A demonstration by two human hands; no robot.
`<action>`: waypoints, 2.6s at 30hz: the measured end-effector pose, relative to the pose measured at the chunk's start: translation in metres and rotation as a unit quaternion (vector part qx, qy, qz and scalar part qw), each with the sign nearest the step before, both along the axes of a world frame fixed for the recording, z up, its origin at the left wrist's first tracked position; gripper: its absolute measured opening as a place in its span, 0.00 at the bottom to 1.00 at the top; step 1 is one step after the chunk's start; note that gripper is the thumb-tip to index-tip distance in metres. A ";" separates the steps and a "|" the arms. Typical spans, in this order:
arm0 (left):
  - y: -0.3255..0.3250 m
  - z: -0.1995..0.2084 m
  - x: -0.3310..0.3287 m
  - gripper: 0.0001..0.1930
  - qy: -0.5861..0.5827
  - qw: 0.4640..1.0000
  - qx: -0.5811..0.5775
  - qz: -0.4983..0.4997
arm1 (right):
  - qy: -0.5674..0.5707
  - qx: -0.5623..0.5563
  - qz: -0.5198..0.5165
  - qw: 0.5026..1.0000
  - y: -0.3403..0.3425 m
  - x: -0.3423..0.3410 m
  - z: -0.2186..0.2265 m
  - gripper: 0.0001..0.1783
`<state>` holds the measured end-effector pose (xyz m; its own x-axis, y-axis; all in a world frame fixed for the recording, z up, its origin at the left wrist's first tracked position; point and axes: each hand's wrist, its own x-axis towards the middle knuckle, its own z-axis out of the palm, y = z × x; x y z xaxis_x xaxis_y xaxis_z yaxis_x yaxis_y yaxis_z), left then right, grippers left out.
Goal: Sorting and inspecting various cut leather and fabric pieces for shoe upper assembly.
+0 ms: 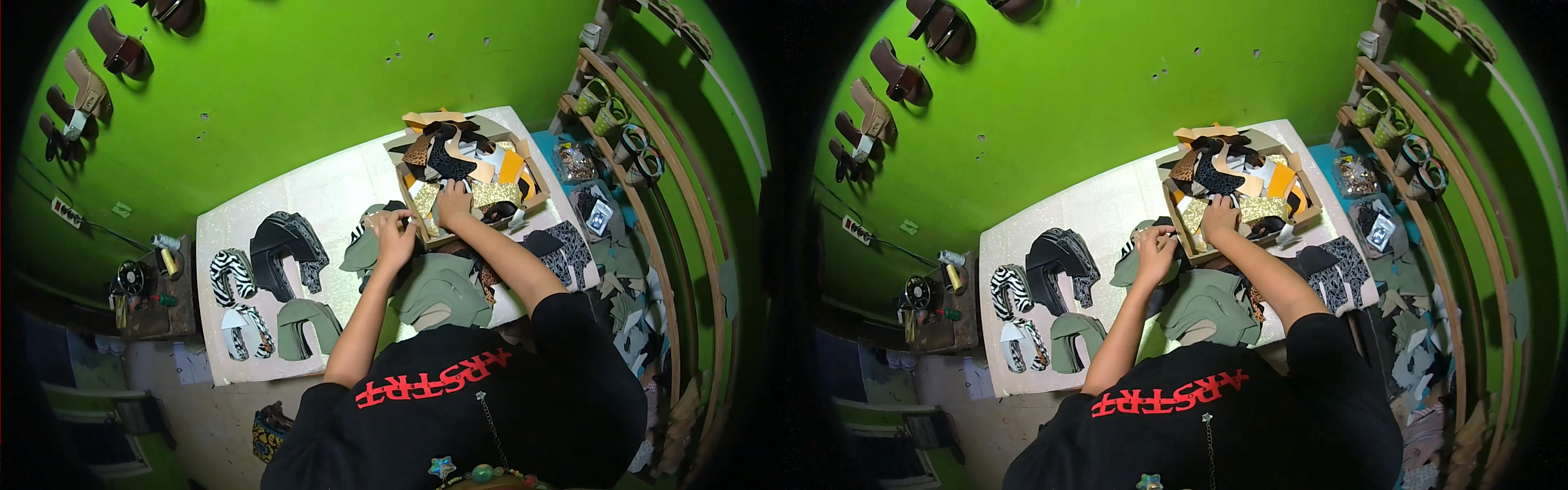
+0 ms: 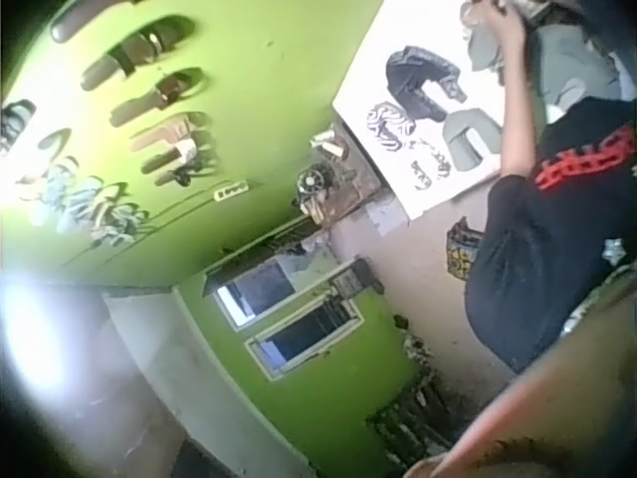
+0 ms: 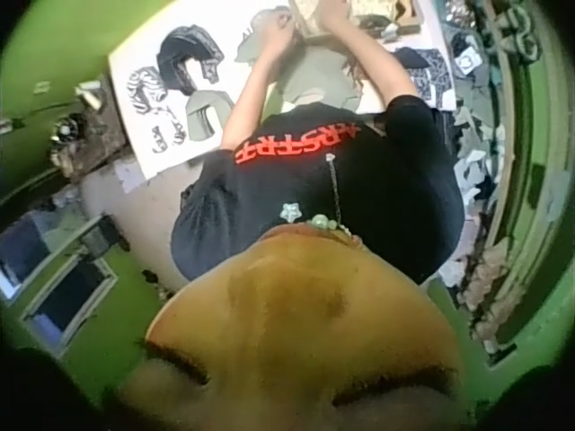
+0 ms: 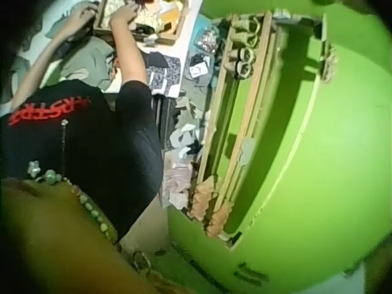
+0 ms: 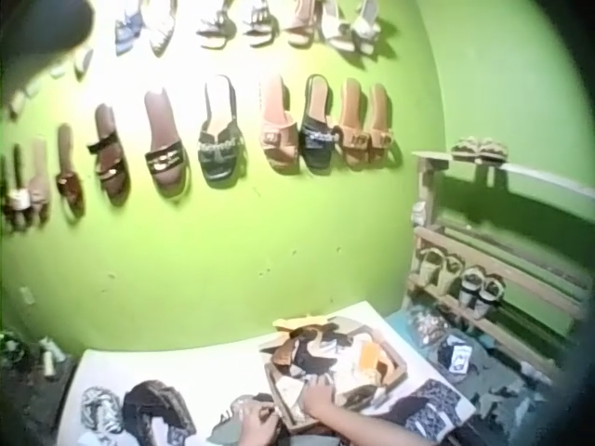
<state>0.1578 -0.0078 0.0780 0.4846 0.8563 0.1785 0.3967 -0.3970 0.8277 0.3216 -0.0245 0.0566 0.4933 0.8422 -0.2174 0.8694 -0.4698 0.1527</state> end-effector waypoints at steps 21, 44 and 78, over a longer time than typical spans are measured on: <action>0.029 0.035 0.087 0.26 0.119 0.987 -0.024 -0.108 | 0.545 0.365 -0.015 0.755 -0.052 0.097 0.060 0.07; 0.035 0.015 0.071 0.21 -0.112 0.900 -0.399 -0.132 | 0.540 0.468 0.031 0.699 -0.059 0.028 0.024 0.06; -0.039 -0.043 -0.019 0.19 0.054 0.860 -0.456 -0.223 | 0.060 0.555 0.058 0.828 -0.052 0.057 0.063 0.06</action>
